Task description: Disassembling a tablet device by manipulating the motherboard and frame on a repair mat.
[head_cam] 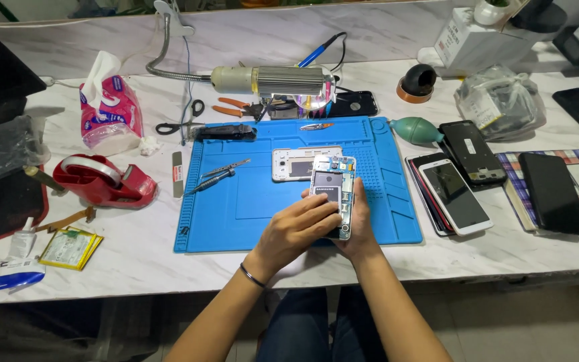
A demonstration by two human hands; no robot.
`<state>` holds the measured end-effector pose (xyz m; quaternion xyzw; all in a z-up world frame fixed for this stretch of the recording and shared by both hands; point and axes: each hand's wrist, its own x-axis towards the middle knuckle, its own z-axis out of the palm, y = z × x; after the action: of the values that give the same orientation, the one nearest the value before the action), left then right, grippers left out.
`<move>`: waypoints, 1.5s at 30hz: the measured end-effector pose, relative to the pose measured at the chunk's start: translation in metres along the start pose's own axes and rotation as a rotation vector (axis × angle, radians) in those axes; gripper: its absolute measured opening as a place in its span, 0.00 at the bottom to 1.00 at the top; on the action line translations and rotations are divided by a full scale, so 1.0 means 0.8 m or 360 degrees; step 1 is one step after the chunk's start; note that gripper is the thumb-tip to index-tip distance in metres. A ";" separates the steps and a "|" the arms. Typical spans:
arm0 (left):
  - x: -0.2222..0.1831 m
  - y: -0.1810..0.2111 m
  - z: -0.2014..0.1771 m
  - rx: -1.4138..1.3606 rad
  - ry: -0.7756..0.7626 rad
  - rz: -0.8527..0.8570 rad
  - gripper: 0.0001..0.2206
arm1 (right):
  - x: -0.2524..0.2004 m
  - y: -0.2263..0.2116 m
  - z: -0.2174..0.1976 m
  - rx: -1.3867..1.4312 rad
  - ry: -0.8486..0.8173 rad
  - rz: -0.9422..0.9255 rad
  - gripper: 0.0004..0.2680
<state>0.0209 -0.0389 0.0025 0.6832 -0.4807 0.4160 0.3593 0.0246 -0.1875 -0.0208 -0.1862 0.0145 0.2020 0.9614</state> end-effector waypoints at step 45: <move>-0.021 -0.029 -0.010 0.0324 -0.1239 -0.0420 0.17 | 0.003 -0.006 0.009 -0.0342 -0.0054 -0.0260 0.30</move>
<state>0.0383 -0.0192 -0.0116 0.8770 -0.4454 0.1228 0.1319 0.0286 -0.1877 -0.0125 -0.2853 -0.0389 0.1266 0.9492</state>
